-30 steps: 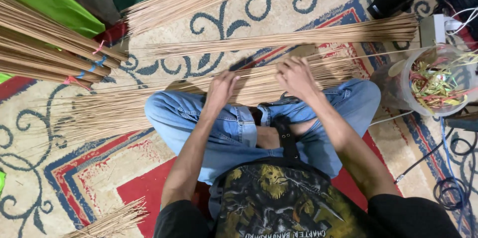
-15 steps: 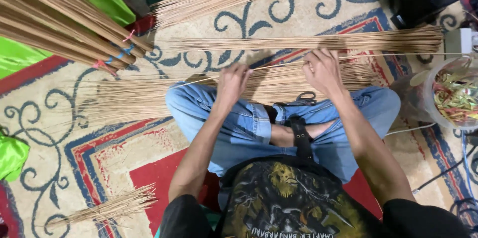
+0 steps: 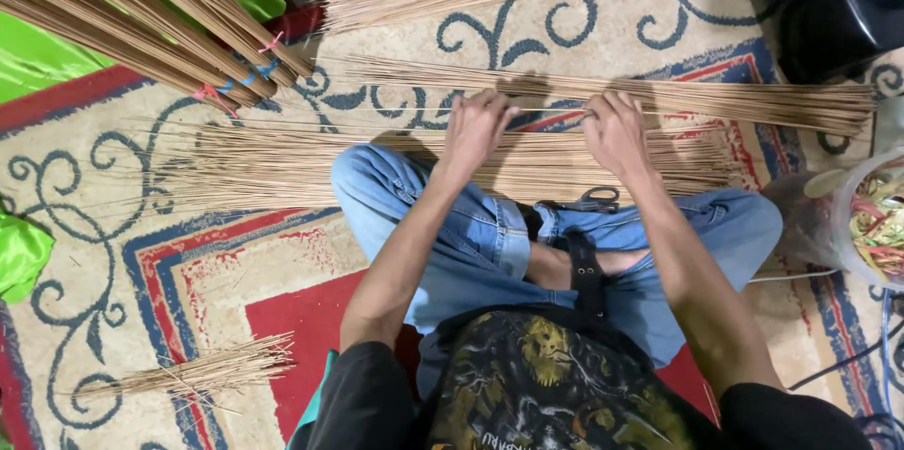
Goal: Bundling and organizing thin wooden sticks while sitting on the floor.
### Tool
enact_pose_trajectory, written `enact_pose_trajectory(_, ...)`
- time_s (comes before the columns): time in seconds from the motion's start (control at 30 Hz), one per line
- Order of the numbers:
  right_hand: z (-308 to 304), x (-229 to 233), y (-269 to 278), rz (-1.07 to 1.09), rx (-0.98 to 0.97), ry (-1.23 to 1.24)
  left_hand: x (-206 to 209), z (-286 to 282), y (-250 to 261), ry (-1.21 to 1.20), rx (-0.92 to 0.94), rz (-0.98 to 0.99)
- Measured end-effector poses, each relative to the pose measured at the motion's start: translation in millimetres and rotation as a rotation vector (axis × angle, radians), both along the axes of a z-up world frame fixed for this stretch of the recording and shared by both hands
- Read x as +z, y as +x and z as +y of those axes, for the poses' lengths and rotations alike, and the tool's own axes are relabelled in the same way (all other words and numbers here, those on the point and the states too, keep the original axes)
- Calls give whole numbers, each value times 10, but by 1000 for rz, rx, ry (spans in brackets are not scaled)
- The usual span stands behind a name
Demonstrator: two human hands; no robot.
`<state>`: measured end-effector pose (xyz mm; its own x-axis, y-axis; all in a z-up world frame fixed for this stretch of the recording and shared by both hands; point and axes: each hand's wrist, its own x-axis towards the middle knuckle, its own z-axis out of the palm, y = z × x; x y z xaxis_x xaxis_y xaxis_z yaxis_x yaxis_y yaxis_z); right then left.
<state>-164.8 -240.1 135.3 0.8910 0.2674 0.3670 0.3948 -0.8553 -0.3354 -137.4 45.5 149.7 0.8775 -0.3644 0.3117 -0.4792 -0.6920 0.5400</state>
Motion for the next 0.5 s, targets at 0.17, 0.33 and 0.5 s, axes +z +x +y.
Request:
enact_pose_trajectory(0.17,-11,31,108,23,10,-12,116,326,138,33,17,10)
enact_pose_trajectory(0.33,246,-451,340,0,44,-20,53,323,195,110,21,154)
enact_pose_trajectory(0.5,498,-407,567,55,118,23,-246,211,407,102,-11,313)
